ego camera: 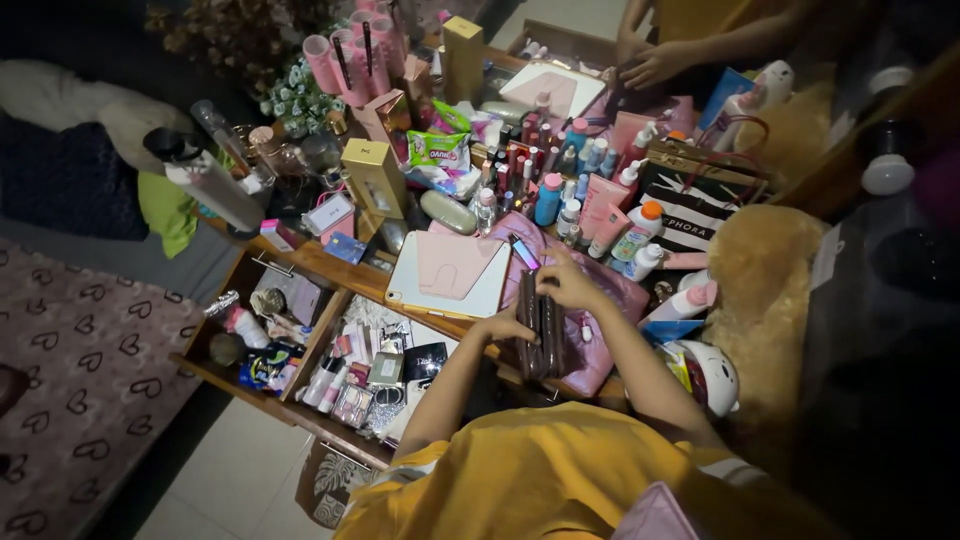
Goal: The person sorts through cosmetics, toiletries, and small containers on a vanity, placing them into different travel cases and bags before moving the bags toward a suitcase on the bed.
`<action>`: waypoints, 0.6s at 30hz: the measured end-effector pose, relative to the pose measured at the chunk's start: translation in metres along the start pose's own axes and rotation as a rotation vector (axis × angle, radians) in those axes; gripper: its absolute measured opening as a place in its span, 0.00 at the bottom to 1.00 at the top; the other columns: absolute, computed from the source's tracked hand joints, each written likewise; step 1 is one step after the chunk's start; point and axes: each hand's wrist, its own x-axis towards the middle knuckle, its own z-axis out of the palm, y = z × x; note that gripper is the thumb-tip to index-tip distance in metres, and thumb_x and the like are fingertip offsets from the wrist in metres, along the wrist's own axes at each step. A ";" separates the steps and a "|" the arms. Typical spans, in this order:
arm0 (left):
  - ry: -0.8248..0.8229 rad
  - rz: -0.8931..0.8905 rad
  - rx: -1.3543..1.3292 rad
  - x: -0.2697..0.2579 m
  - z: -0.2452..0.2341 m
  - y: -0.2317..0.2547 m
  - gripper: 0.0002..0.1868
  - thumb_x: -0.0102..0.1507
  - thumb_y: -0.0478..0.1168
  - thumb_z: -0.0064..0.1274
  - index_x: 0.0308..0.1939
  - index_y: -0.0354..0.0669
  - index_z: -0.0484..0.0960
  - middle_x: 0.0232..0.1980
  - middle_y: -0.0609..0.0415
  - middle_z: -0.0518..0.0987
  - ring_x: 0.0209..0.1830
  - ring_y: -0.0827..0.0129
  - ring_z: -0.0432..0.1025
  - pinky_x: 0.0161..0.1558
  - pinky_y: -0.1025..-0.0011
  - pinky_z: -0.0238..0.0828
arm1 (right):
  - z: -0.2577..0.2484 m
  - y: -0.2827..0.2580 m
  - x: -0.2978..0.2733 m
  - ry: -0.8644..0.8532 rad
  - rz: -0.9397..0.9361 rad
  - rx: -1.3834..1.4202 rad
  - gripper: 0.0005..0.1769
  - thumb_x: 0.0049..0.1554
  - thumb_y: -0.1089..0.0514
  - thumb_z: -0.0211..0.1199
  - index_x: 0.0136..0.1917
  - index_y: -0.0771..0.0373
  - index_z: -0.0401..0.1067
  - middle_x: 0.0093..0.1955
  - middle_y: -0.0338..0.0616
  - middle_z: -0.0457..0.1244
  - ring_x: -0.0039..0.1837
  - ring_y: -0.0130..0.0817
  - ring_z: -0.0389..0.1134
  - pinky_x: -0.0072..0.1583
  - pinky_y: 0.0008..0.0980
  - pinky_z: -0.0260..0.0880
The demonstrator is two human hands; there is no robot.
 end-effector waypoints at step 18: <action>0.140 -0.210 0.234 -0.037 0.024 0.045 0.71 0.44 0.40 0.65 0.84 0.60 0.34 0.61 0.43 0.78 0.56 0.59 0.73 0.57 0.70 0.70 | 0.053 0.165 0.071 -0.405 0.866 0.424 0.19 0.46 0.54 0.77 0.48 0.68 0.83 0.46 0.47 0.73 0.44 0.34 0.72 0.46 0.37 0.71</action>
